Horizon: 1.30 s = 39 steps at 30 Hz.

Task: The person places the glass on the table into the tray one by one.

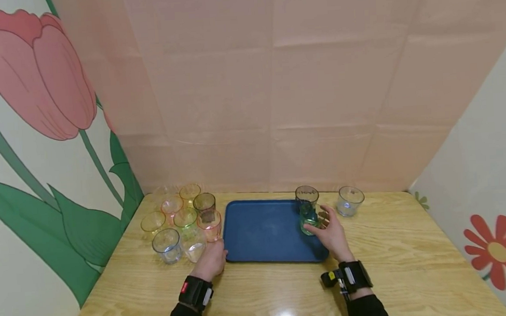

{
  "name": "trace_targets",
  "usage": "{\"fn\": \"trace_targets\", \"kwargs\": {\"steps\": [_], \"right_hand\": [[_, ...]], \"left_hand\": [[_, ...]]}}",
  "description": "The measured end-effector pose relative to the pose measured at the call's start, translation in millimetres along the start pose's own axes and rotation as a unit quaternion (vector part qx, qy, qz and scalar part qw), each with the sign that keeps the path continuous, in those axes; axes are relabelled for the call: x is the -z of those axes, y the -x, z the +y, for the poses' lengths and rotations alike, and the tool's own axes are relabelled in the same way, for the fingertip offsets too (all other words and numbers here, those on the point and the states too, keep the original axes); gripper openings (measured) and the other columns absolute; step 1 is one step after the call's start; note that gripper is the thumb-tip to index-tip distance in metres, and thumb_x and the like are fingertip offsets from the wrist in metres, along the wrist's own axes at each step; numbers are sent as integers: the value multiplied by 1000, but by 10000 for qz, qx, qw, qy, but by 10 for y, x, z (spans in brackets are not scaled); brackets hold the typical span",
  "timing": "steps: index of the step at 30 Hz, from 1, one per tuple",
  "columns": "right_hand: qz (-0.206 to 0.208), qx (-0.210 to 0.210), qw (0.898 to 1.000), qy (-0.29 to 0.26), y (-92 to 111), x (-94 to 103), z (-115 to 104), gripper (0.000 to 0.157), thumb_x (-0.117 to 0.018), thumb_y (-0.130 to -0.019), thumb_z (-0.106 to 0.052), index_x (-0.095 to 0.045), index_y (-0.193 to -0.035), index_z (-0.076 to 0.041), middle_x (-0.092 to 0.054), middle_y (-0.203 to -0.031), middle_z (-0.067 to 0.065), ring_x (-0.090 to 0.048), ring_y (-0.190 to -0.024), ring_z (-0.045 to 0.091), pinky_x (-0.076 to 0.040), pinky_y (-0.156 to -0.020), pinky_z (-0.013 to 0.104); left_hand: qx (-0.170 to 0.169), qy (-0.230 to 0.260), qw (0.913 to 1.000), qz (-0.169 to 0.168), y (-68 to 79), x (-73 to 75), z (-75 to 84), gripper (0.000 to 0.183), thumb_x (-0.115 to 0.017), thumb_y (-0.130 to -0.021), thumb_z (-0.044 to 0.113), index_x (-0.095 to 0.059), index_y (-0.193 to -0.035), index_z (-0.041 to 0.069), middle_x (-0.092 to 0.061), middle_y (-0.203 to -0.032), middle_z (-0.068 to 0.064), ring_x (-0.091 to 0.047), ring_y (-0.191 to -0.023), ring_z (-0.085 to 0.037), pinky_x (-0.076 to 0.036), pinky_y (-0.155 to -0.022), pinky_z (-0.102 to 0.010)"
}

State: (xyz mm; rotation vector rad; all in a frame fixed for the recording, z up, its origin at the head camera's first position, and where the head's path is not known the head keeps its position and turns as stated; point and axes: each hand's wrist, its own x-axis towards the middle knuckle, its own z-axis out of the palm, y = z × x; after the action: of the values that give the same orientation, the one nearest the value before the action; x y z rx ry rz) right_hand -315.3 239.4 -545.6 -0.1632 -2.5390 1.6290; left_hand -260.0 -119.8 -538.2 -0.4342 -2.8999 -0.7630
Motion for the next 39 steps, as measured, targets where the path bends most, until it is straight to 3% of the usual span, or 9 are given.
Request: {"fn": "trace_targets", "kwargs": {"steps": [7, 15, 25, 30, 33, 36, 39], "right_hand": [[-267, -1, 9994, -204, 12, 52, -2, 96, -81, -89, -18, -18, -161, -7, -27, -160, 29, -32, -143, 49, -36, -112, 59], [-404, 95, 9987, -295, 37, 222, 2, 103, -81, -88, -35, -16, -163, -7, -24, -162, 28, -27, -148, 45, -34, -114, 58], [-333, -19, 9971, -679, 44, 360, 25, 85, -68, -98, -40, -22, -161, -5, -27, -162, 26, -27, -148, 45, -35, -113, 59], [-69, -136, 9959, -891, 33, 403, 46, 73, -58, -104, -39, -26, -159, -1, -31, -160, 25, -30, -147, 44, -34, -115, 56], [178, -130, 9952, -949, 24, 440, 72, 69, -55, -106, -38, -30, -157, 0, -35, -157, 25, -35, -144, 41, -39, -113, 45], [623, -129, 9931, -980, 15, 474, 104, 64, -57, -105, -34, -36, -154, 1, -41, -153, 25, -41, -139, 38, -45, -101, 25], [1261, -246, 9864, -1025, -1, 503, 152, 62, -61, -103, -31, -41, -151, 1, -45, -149, 25, -46, -134, 38, -43, -90, 20]], "left_hand": [[19, -20, 10000, 0, -2, 14, 15, 9, -67, -92, -2, -60, -87, -2, -58, -74, -8, -64, -75, -29, -53, -67, -43], [135, 41, 9998, -170, -7, 4, 14, 6, -66, -94, -1, -61, -90, -3, -58, -75, -7, -63, -75, -26, -53, -67, -42], [63, -68, 9999, -72, -9, -5, -4, 8, -67, -93, 0, -61, -89, -2, -60, -75, -9, -65, -77, -28, -54, -68, -43], [53, -104, 9999, -84, -14, 2, 2, 7, -67, -93, 0, -61, -90, -2, -59, -75, -8, -65, -77, -28, -54, -68, -43], [5, -118, 9999, -64, -10, 17, 12, 8, -67, -93, -1, -61, -89, -2, -59, -75, -8, -65, -76, -27, -54, -67, -42], [-55, -68, 10000, -24, 2, 30, 20, 9, -67, -93, -1, -60, -86, -1, -58, -73, -7, -64, -74, -26, -53, -65, -41], [-166, -23, 9999, 30, 12, 28, 18, 11, -66, -93, -3, -60, -85, 0, -58, -73, -7, -63, -72, -25, -53, -64, -40]]}}
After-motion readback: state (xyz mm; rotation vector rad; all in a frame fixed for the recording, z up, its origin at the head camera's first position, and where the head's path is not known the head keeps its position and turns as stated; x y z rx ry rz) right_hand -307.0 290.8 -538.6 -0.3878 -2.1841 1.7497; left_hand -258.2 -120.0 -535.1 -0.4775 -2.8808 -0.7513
